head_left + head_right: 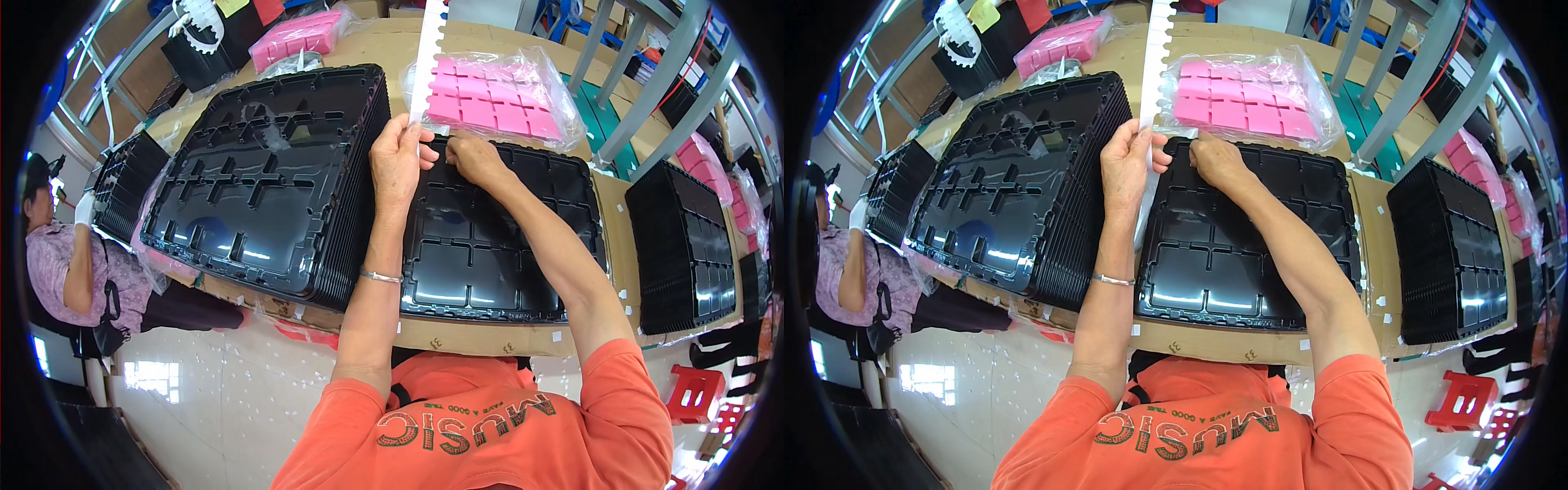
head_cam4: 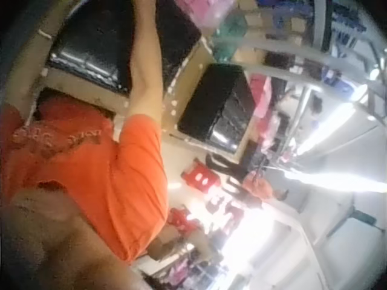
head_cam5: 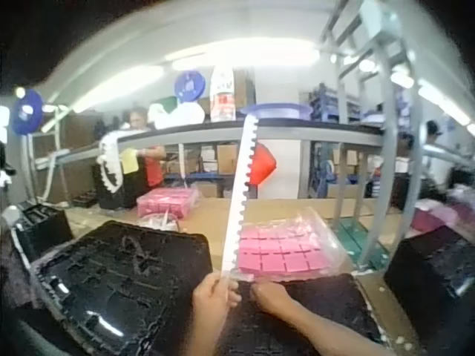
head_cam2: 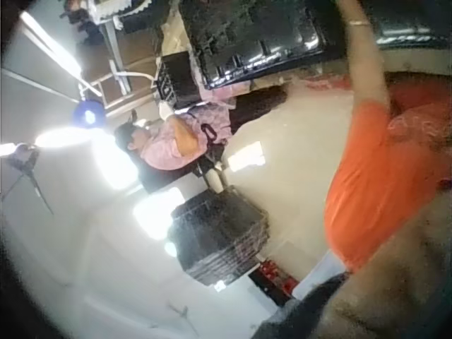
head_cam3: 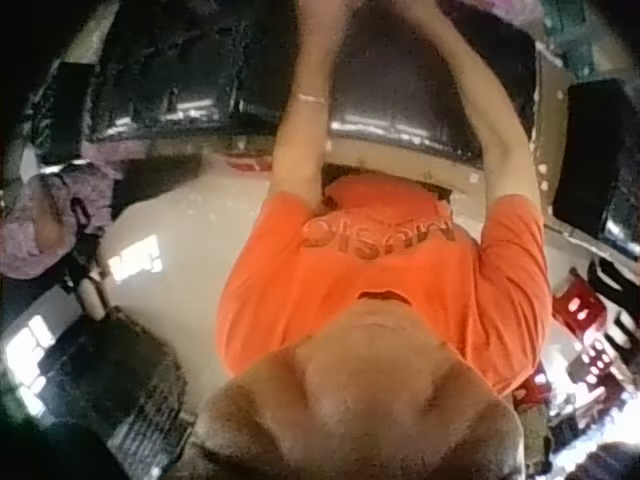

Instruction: The person assembles plastic components by applying adhesive strips to black plastic trays and inserting foam panels into them by hand.

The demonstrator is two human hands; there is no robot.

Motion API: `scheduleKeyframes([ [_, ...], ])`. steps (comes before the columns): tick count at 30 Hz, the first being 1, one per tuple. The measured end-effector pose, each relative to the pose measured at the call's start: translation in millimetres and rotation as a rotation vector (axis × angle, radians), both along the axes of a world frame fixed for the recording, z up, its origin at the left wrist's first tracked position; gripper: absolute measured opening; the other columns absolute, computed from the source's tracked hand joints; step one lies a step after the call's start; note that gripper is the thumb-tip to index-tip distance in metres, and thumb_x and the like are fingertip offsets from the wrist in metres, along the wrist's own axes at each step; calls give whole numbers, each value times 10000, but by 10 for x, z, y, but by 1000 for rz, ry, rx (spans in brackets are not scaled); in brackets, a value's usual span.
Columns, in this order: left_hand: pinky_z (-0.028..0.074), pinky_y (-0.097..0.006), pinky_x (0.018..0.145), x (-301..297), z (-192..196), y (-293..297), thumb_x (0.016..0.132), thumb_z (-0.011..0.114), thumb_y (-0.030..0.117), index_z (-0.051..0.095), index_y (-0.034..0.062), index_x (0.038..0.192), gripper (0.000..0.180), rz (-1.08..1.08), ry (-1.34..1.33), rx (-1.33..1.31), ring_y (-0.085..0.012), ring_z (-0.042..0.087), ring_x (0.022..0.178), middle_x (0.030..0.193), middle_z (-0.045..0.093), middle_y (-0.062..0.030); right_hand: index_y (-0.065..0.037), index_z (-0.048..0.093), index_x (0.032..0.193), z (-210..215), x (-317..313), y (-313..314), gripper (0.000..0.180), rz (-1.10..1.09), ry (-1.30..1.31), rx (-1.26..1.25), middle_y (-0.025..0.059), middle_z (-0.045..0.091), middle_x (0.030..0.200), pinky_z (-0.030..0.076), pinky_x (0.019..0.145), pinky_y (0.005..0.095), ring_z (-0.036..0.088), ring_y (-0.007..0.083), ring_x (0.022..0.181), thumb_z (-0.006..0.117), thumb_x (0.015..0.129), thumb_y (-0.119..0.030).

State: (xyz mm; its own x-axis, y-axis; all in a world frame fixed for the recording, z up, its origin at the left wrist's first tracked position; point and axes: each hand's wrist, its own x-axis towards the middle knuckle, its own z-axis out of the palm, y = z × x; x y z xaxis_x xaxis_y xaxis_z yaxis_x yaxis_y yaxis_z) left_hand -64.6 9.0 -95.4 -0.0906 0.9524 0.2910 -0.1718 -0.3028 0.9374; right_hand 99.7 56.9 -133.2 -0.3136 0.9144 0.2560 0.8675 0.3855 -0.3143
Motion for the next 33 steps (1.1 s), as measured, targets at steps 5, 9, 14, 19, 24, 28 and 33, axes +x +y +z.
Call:
scheduleKeyframes([
  [5, 530, -233, 548, -43, 40, -32, 969, 508, 79, 614, -33, 1108, 208, -53, -10, -21, -138, 666, 649, 905, 689, -100, -68, 717, 831, 442, -55, -725, 145, 592, 55, -484, 106, 689, 849, 519, 734, 383, 668, 258, 806, 701, 748, -186],
  [9, 540, -236, 598, -48, 79, -76, 965, 510, 70, 631, -35, 1099, 209, -114, -26, -26, -144, 673, 684, 922, 694, -99, -60, 672, 1026, 672, -181, -1437, 191, 1026, 240, -604, 92, 669, 914, 511, 770, 353, 649, 218, 841, 668, 848, -129],
  [14, 546, -258, 636, 1, 146, -235, 953, 518, 60, 637, -49, 1067, 198, -183, -101, -61, -148, 677, 721, 912, 695, -101, -89, 633, 1097, 941, -56, -1067, 324, 296, 194, 381, 104, 568, 783, 509, 639, 386, 614, 289, 745, 635, 777, -42],
  [19, 554, -263, 633, 6, 211, -314, 951, 534, 62, 639, -61, 1066, 198, -125, -58, -89, -154, 678, 696, 893, 696, -102, -96, 618, 1138, 860, -107, -856, 386, 221, 93, 626, 79, 522, 809, 498, 608, 386, 587, 264, 720, 638, 755, -51],
  [24, 555, -256, 634, 22, 197, -321, 959, 534, 74, 647, -60, 1070, 208, -124, -1, -25, -152, 678, 693, 876, 696, -104, -100, 620, 1163, 732, -185, -827, 420, 219, 28, 677, 73, 512, 805, 502, 631, 379, 566, 254, 722, 640, 746, -63],
  [28, 548, -243, 634, 23, 184, -299, 968, 527, 85, 655, -45, 1074, 211, -78, 129, 10, -140, 674, 701, 879, 697, -100, -114, 643, 1145, 694, -150, -777, 379, 218, 115, 573, 94, 520, 837, 505, 679, 357, 583, 244, 795, 624, 772, -52],
  [33, 531, -234, 621, 16, 174, -283, 964, 524, 93, 658, -34, 1072, 214, 30, 242, 47, -124, 671, 709, 889, 701, -92, -126, 656, 1195, 762, -81, -662, 335, 152, 942, -216, -7, 592, 928, 489, 667, 246, 568, 86, 739, 512, 908, -30],
])
